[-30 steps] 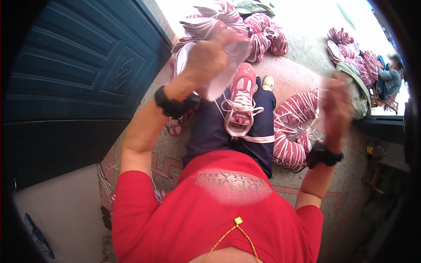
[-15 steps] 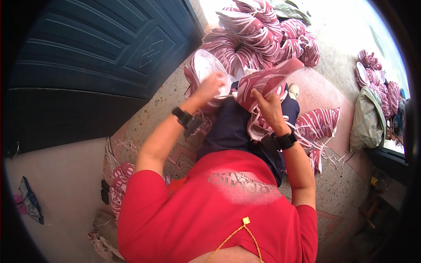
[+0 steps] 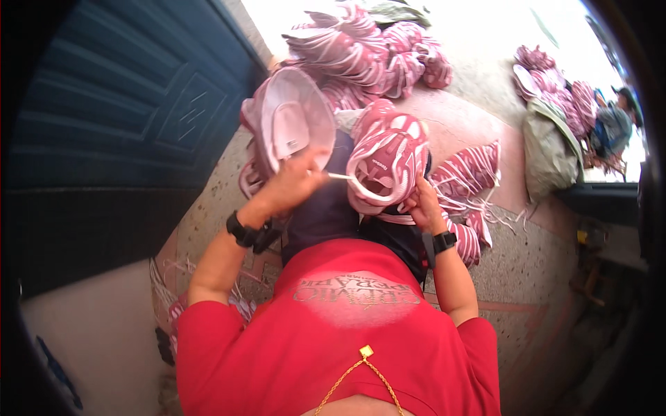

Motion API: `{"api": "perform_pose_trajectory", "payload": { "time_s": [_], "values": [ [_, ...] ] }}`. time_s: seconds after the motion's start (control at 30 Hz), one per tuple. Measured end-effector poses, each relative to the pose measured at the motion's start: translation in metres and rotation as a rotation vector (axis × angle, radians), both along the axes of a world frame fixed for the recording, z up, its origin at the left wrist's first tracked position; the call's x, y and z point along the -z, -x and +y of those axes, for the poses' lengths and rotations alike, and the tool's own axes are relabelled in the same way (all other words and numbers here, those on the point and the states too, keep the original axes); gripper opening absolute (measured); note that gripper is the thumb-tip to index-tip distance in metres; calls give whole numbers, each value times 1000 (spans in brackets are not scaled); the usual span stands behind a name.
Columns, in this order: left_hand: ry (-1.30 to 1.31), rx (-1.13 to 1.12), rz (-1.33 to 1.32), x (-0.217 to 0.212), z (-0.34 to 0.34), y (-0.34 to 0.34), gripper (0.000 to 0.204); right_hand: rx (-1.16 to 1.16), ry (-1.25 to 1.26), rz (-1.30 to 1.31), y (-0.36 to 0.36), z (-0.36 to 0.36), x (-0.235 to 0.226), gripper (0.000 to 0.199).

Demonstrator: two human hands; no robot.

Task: The person sits on the floor and repeatedly threads a long pink shoelace through the eyelets of a pink sneaker held in their lap. They pull the lace through multiple times, adjusting the loops and tension, but do not complete a final knot or finish the shoe.

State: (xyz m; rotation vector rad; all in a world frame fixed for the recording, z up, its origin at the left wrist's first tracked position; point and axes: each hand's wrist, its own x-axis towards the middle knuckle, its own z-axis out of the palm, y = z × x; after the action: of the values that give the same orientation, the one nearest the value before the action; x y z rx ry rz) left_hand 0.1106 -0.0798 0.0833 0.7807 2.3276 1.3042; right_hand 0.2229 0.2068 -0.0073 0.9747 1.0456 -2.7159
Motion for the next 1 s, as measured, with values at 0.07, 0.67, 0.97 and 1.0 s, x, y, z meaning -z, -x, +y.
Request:
{"api": "perform_pose_trajectory", "payload": {
  "time_s": [0.07,0.67,0.97,1.0],
  "values": [
    [-68,207,-77,4,28,-21,48,-18,27,12,5,17,5,26],
    [151,257,312,11,53,-57,25,-28,345,-315,-29,-55,53,26],
    [472,288,621,40,74,-48,54,-91,275,-117,-17,-45,21,31],
    [496,283,642,42,76,-51,57,-112,194,-141,-15,-40,15,30]
  ]
}}
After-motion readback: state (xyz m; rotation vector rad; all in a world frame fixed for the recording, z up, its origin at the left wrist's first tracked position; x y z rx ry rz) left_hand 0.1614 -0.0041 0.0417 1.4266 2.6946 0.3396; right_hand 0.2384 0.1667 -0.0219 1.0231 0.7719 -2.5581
